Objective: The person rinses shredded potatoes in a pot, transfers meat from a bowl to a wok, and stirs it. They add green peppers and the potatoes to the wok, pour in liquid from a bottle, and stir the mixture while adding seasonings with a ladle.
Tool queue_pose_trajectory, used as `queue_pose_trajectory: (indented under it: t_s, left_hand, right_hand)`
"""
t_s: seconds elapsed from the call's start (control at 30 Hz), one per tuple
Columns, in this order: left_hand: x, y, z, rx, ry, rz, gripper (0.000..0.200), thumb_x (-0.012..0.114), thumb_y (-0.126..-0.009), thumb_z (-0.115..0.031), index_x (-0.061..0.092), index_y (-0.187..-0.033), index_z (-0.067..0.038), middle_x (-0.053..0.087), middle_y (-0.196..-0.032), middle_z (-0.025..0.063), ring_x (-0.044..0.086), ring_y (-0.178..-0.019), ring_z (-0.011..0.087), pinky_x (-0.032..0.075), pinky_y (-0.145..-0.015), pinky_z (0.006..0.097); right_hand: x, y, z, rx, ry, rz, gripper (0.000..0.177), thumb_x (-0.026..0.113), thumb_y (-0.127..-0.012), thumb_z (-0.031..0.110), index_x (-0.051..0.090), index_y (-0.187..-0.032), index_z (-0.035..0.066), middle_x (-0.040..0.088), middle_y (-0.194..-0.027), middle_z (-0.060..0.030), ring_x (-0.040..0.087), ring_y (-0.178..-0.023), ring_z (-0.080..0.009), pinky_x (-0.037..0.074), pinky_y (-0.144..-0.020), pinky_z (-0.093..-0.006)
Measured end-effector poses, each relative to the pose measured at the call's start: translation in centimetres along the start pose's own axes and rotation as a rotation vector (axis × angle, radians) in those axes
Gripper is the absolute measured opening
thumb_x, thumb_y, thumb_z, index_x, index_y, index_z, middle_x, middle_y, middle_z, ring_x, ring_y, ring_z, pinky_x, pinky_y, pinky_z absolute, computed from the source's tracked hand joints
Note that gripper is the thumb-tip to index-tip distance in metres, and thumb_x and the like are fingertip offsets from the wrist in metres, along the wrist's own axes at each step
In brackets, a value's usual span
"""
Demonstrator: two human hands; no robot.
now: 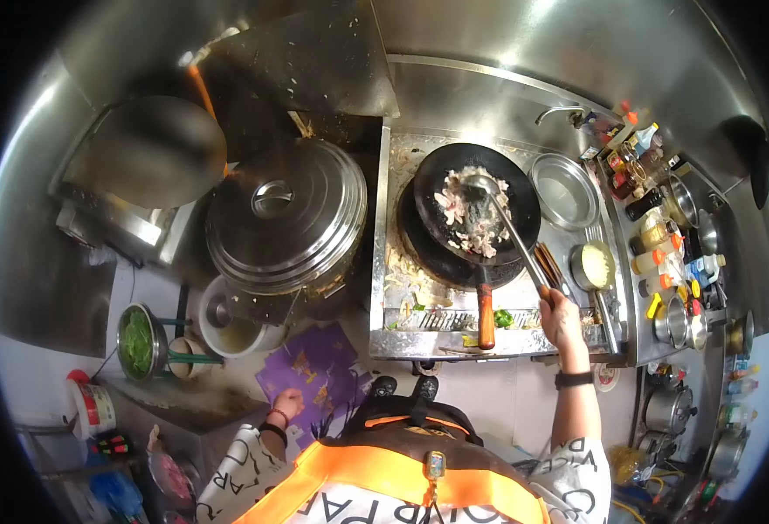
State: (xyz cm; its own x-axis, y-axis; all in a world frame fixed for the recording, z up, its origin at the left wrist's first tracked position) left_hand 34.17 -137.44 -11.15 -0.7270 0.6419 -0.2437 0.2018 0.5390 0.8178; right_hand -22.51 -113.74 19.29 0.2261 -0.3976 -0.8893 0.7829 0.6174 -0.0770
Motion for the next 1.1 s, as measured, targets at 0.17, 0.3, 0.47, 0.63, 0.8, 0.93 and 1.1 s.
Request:
queue_pose_trajectory:
  t_s: [0.17,0.3,0.47,0.63,0.8,0.93,1.1]
  left_hand:
    - [0.3,1.6,-5.6,0.172,0.064,-0.076,0.026,0.052,-0.085,-0.003,0.053,-0.111,-0.001,0.061,-0.095,0.0103,0.061,-0.071,0.0157,0.051,-0.059,0.0268]
    - [-0.1,2.0,-3.8,0.149,0.063,-0.059,0.025,0.053,-0.085,-0.003,0.054,-0.11,-0.001,0.061,-0.091,0.0098,0.061,-0.071,0.0159,0.051,-0.059,0.0268]
    - [-1.1,1.4,4.3,-0.022,0.207,-0.068,0.023,0.053,-0.083,-0.003,0.055,-0.105,0.0,0.06,-0.084,0.008,0.059,-0.065,0.0166,0.049,-0.055,0.0282]
    - [-1.1,1.2,6.9,-0.111,0.185,-0.039,0.023,0.051,-0.082,-0.002,0.055,-0.105,-0.001,0.059,-0.081,0.0073,0.058,-0.063,0.0167,0.047,-0.053,0.0286]
    - [-2.4,2.2,1.0,0.018,0.171,-0.085,0.024,0.051,-0.082,-0.002,0.054,-0.106,-0.001,0.059,-0.079,0.007,0.057,-0.062,0.0163,0.046,-0.051,0.0283]
    - [-3.6,3.2,-1.0,0.147,0.143,-0.161,0.025,0.053,-0.083,-0.004,0.053,-0.108,-0.002,0.059,-0.081,0.0071,0.059,-0.064,0.015,0.046,-0.051,0.0272]
    - [-3.9,3.7,3.3,0.075,0.128,-0.148,0.019,0.057,-0.08,-0.006,0.058,-0.098,-0.002,0.058,-0.079,0.0057,0.058,-0.064,0.0157,0.048,-0.053,0.0288]
  right_hand:
    - [0.6,2.6,-0.7,-0.025,0.084,0.221,0.02,0.057,-0.08,0.009,0.058,-0.099,0.002,0.062,-0.079,-0.0223,0.062,-0.075,-0.0374,0.049,-0.066,-0.0395]
    - [-8.8,5.0,0.3,-0.025,0.169,0.104,0.028,0.059,-0.078,0.006,0.06,-0.105,0.011,0.064,-0.08,-0.016,0.064,-0.075,-0.0303,0.05,-0.066,-0.0345]
    - [-13.0,7.0,1.0,0.064,0.223,0.214,0.033,0.061,-0.077,0.008,0.059,-0.109,0.012,0.064,-0.08,-0.0156,0.064,-0.075,-0.0291,0.051,-0.068,-0.035]
    - [-2.7,2.0,-0.7,0.018,0.087,0.111,0.027,0.059,-0.079,0.01,0.058,-0.107,0.008,0.063,-0.089,-0.0198,0.062,-0.083,-0.0353,0.05,-0.072,-0.0386]
    - [-0.3,2.3,1.3,-0.068,0.024,0.195,0.022,0.056,-0.079,0.006,0.057,-0.101,0.007,0.062,-0.084,-0.0219,0.06,-0.082,-0.0375,0.049,-0.072,-0.0399]
    - [-7.5,4.4,-1.5,-0.013,-0.015,0.193,0.031,0.056,-0.08,0.002,0.059,-0.11,0.009,0.064,-0.1,-0.0115,0.064,-0.091,-0.0235,0.05,-0.076,-0.0307]
    - [-13.4,4.9,4.6,0.043,0.266,0.368,0.026,0.058,-0.077,0.005,0.06,-0.102,0.01,0.064,-0.081,-0.0149,0.063,-0.079,-0.0316,0.049,-0.067,-0.0359]
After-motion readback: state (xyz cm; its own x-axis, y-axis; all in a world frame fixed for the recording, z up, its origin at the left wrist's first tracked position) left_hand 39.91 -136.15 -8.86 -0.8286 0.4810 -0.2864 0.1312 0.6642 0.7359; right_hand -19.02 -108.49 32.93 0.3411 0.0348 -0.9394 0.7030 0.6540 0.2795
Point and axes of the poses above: each hand's wrist, its own y-axis away from the middle knuckle, its own x-axis out of the palm, z = x × y, the point moved 3 cm from there along -y, towards the middle knuckle
